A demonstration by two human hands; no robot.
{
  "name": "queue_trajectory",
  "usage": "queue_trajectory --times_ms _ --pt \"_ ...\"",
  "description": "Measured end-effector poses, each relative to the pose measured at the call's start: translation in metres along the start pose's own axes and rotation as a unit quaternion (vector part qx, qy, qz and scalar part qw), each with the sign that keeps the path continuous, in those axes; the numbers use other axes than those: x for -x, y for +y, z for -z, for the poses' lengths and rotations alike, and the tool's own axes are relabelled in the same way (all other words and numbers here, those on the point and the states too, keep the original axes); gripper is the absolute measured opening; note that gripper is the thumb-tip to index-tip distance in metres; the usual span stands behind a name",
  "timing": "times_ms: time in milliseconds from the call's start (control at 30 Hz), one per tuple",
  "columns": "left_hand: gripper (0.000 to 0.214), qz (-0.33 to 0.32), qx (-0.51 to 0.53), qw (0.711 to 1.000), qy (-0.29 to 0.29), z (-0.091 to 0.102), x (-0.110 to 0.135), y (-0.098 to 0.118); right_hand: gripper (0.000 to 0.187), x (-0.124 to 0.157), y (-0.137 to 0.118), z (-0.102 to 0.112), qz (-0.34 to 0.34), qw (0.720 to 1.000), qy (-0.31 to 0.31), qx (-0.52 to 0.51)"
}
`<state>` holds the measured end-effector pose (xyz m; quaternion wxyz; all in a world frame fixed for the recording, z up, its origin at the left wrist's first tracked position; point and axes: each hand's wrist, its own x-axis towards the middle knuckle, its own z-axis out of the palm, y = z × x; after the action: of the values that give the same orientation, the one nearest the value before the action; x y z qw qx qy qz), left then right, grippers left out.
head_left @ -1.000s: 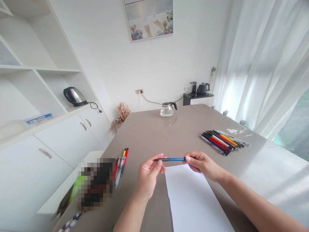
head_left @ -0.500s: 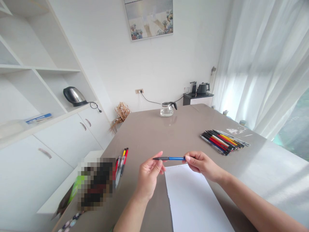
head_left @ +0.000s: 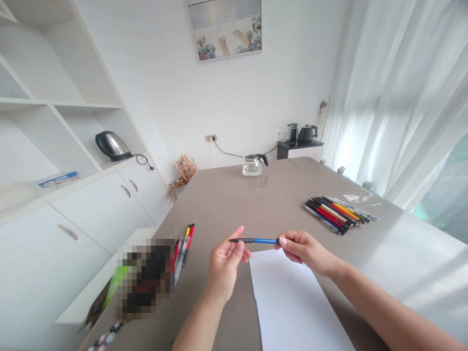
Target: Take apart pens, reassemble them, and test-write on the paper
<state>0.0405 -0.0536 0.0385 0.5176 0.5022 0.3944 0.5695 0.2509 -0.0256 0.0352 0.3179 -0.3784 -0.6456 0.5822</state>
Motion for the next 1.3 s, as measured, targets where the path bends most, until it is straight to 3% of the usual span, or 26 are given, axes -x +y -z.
queue_trajectory --times_ms 333,533,867,1067,1300 --pt "0.014 -0.04 -0.012 0.998 0.043 0.004 -0.002 -0.004 0.037 0.002 -0.003 -0.002 0.002 1.0 -0.031 0.004" --pt "0.034 -0.012 -0.034 0.999 0.013 -0.003 0.001 0.005 0.039 0.0 0.001 0.001 0.002 1.0 0.0 -0.017" --pt "0.017 -0.035 -0.017 0.996 0.076 0.0 -0.001 0.002 0.039 0.002 -0.005 -0.004 -0.001 1.0 -0.02 -0.01" --pt "0.037 -0.019 -0.016 0.999 0.039 -0.005 0.001 0.008 0.039 0.0 -0.001 -0.002 -0.002 1.0 0.001 -0.023" --pt "0.02 -0.012 -0.006 0.998 0.054 0.0 -0.001 0.003 0.042 0.001 -0.003 -0.003 -0.006 1.0 -0.014 0.008"
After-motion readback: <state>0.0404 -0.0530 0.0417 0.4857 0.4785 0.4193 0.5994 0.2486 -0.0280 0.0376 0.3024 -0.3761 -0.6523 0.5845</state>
